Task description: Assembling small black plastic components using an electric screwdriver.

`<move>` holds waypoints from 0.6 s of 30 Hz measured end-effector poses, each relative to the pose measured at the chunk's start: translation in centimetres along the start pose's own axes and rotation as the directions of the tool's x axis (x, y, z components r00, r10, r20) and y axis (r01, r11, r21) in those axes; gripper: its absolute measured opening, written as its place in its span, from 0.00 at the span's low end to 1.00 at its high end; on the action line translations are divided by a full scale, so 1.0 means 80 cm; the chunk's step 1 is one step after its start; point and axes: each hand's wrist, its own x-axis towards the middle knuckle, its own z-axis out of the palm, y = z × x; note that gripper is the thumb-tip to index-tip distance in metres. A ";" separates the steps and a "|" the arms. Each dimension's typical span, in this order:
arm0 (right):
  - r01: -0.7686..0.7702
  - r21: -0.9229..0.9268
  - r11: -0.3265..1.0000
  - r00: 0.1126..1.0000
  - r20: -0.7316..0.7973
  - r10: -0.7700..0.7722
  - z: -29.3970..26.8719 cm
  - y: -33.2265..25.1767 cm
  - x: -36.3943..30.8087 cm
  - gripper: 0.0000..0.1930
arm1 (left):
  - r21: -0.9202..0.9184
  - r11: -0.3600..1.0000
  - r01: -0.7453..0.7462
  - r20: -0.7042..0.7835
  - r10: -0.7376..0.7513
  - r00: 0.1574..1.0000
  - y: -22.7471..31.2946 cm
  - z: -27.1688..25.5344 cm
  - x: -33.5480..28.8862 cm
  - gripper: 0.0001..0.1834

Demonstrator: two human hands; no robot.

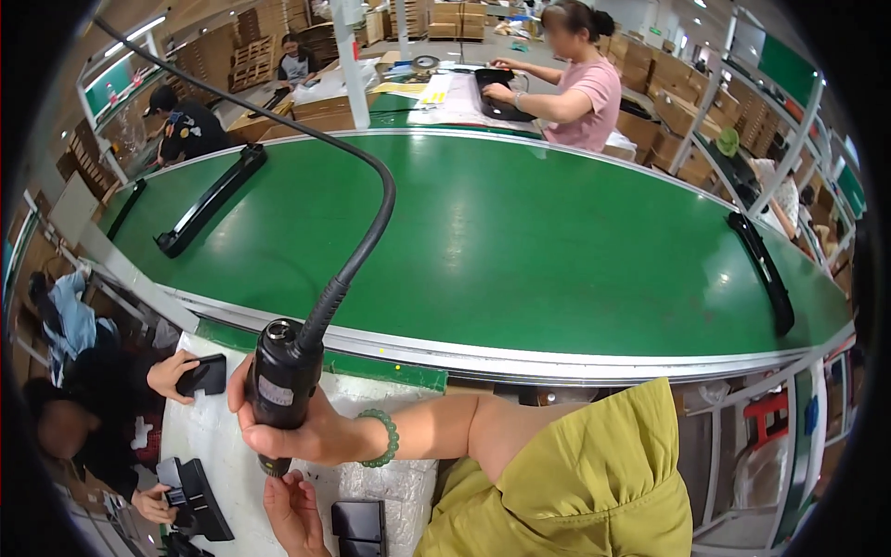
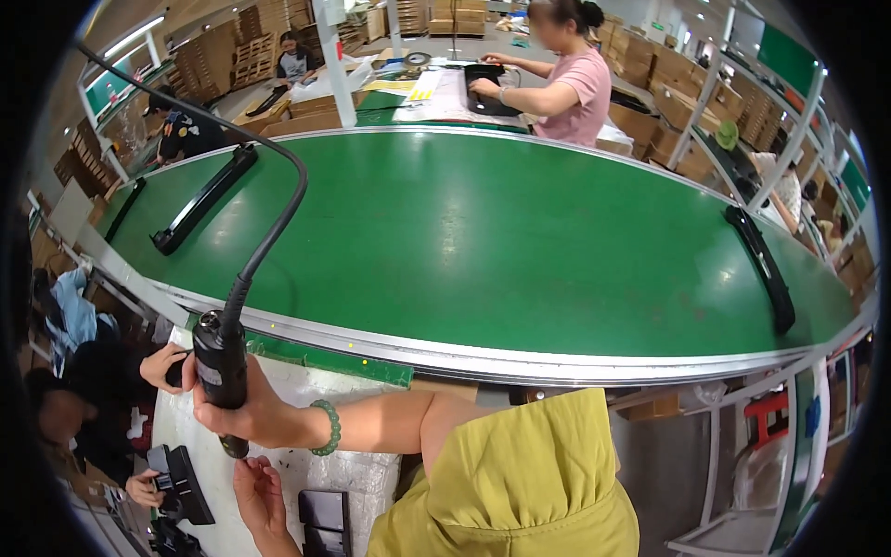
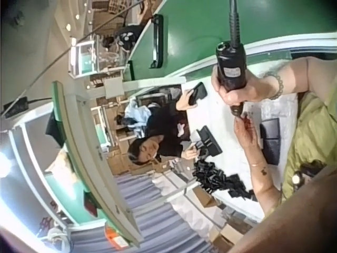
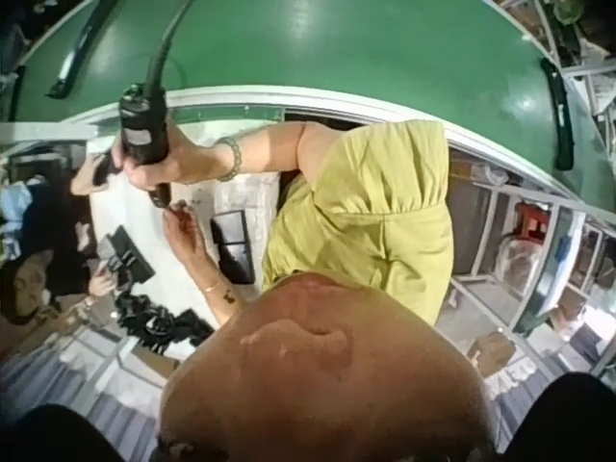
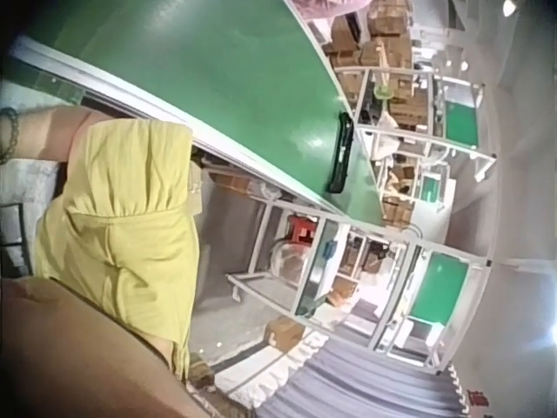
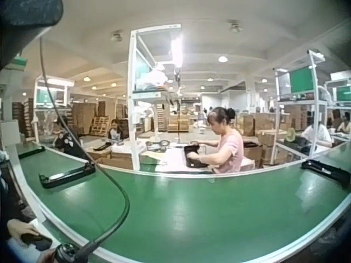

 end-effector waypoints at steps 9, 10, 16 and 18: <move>0.015 0.017 1.000 0.997 0.074 -0.017 0.016 -0.006 -0.012 0.17 | -0.331 0.943 0.008 0.011 -0.005 1.000 -0.003 -0.010 -0.017 0.12; -0.003 0.020 1.000 0.998 0.062 0.002 0.018 -0.007 -0.013 0.17 | -0.335 0.942 -0.003 0.007 0.005 1.000 -0.002 -0.011 -0.023 0.12; -0.113 0.089 0.990 0.992 0.071 0.107 0.021 -0.015 -0.023 0.13 | -0.136 0.987 -0.083 -0.036 0.078 0.996 -0.013 0.010 -0.058 0.16; -0.035 0.001 0.999 0.987 0.159 0.034 0.013 -0.001 -0.026 0.17 | 0.476 0.858 -0.194 -0.110 0.276 0.955 -0.011 0.034 -0.063 0.24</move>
